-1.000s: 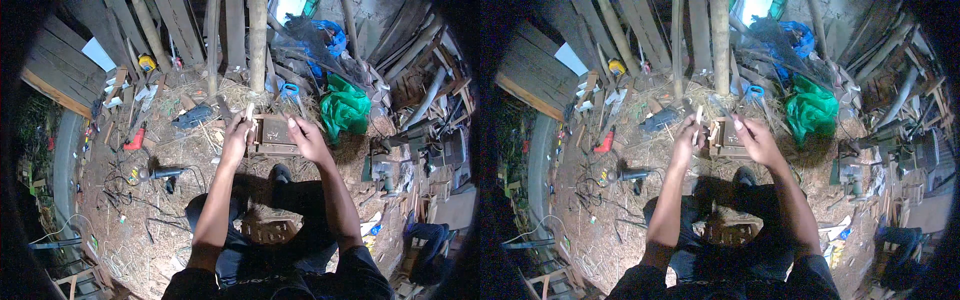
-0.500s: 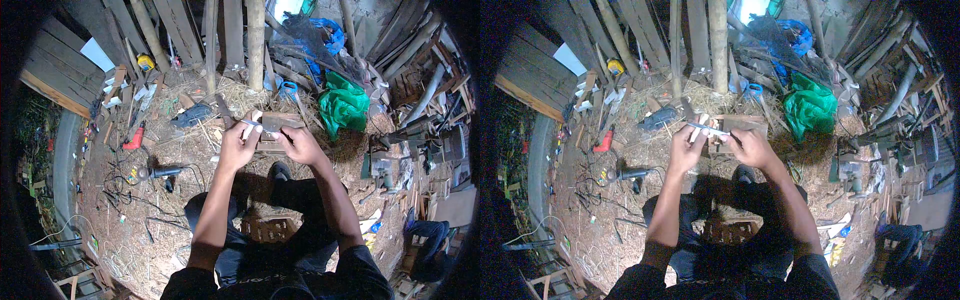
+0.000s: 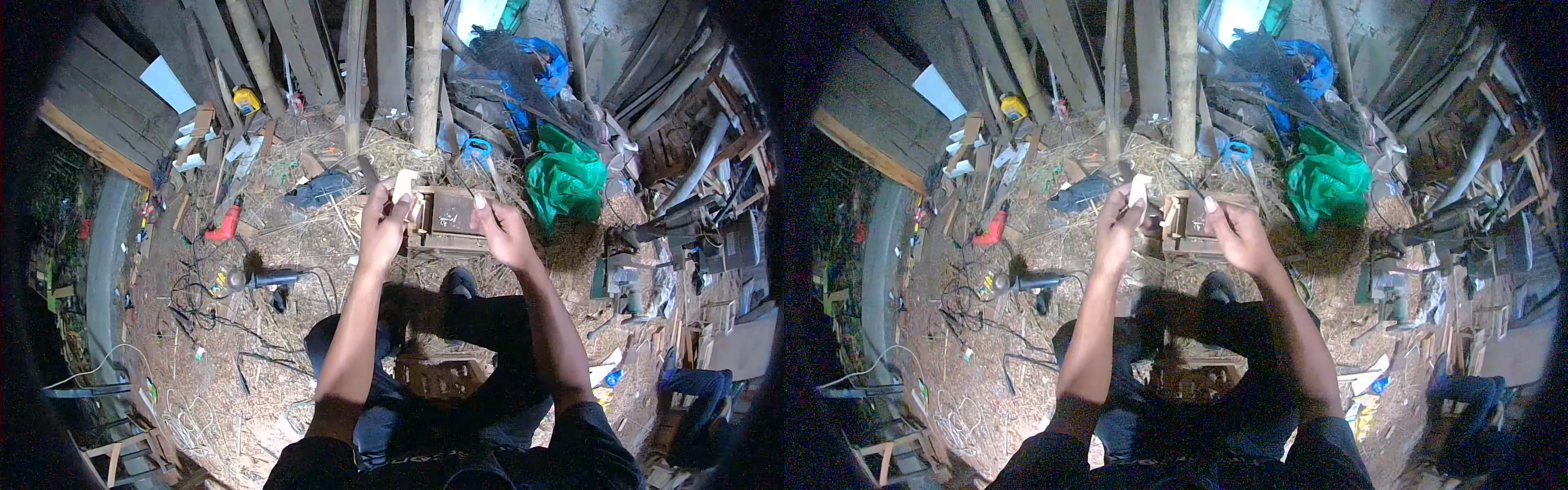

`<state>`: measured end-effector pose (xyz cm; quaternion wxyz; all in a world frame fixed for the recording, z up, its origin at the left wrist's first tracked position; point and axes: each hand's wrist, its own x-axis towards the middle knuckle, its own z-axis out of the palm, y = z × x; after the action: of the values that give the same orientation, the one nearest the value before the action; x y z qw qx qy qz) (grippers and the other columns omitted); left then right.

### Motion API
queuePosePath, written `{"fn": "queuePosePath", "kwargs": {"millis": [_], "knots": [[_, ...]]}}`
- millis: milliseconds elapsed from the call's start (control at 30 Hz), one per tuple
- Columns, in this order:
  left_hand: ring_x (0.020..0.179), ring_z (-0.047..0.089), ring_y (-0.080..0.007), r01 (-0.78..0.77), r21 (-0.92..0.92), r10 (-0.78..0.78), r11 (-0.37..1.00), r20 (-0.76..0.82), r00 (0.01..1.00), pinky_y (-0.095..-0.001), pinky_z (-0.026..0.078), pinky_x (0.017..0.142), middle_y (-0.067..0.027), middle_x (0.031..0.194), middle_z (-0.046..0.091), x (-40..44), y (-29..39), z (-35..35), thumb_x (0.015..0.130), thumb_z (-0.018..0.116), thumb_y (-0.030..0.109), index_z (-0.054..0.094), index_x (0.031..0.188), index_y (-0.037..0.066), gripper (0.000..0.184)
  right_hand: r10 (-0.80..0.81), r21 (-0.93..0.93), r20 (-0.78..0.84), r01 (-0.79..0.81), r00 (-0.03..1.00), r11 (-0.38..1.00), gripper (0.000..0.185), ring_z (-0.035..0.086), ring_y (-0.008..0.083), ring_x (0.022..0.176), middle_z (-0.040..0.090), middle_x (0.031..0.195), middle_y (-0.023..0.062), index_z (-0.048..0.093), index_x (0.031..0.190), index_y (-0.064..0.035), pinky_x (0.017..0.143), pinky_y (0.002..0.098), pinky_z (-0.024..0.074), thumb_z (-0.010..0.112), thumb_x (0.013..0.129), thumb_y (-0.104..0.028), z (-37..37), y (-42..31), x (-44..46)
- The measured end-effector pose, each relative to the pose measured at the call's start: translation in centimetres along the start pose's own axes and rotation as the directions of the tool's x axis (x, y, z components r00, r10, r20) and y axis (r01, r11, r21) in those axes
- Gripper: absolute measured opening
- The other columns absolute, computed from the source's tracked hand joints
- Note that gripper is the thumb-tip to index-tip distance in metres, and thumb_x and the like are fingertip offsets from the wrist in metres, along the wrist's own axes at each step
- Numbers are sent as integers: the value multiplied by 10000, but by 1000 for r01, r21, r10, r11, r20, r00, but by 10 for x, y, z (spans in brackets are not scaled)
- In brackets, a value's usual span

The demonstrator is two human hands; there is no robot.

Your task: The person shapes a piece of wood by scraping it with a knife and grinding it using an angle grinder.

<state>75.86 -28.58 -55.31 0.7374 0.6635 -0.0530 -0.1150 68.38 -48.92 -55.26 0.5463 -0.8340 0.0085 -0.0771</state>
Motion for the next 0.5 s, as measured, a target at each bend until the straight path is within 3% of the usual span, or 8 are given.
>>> {"fn": "queuePosePath", "kwargs": {"millis": [67, 167, 233, 333, 500], "knots": [[866, 612, -104, 38, -100, -45, 994, -61, 997, -249, 482, 757, -71, 998, 650, -2, 5, 3, 902, 556, 18, 569, 1092, -15, 193, 45, -48, 2, -45, 999, 998, 385, 564, 136, 645, 594, 653, 76, 621, 776, -6, 624, 323, 456, 500, 987, -304, 2, 12, -2], [848, 653, -144, 56, -337, -71, 940, -32, 997, -284, 516, 743, -90, 972, 680, 4, -9, -5, 862, 594, -20, 588, 1061, 10, 201, -40, -102, 0, 40, 999, 994, 423, 494, 100, 639, 539, 652, 20, 580, 758, 3, 609, 287, 425, 445, 1022, -299, 12, 15, -5], [834, 673, -179, 77, -438, -101, 896, -31, 994, -306, 538, 737, -97, 934, 692, 2, -5, -5, 862, 599, -11, 593, 1061, 7, 200, -6, -86, -11, 5, 1000, 996, 416, 503, 108, 652, 548, 662, 28, 587, 768, 2, 625, 294, 436, 447, 1021, -296, 16, 15, -6], [857, 675, -195, 141, -470, -171, 871, -22, 985, -334, 551, 754, -111, 953, 686, -1, 2, -7, 872, 601, 8, 595, 1047, -2, 175, -12, -76, -19, 10, 1000, 997, 416, 514, 115, 661, 557, 669, 36, 600, 781, 3, 641, 300, 447, 441, 1023, -295, 20, 9, -7], [907, 662, -222, 119, -531, -138, 839, 4, 990, -394, 541, 845, -111, 977, 671, -4, 0, -7, 861, 611, 40, 599, 991, 29, 131, -50, -77, -14, 49, 999, 996, 409, 514, 112, 656, 558, 688, 25, 621, 831, -5, 639, 299, 446, 432, 1026, -311, 24, 1, -14]]}}
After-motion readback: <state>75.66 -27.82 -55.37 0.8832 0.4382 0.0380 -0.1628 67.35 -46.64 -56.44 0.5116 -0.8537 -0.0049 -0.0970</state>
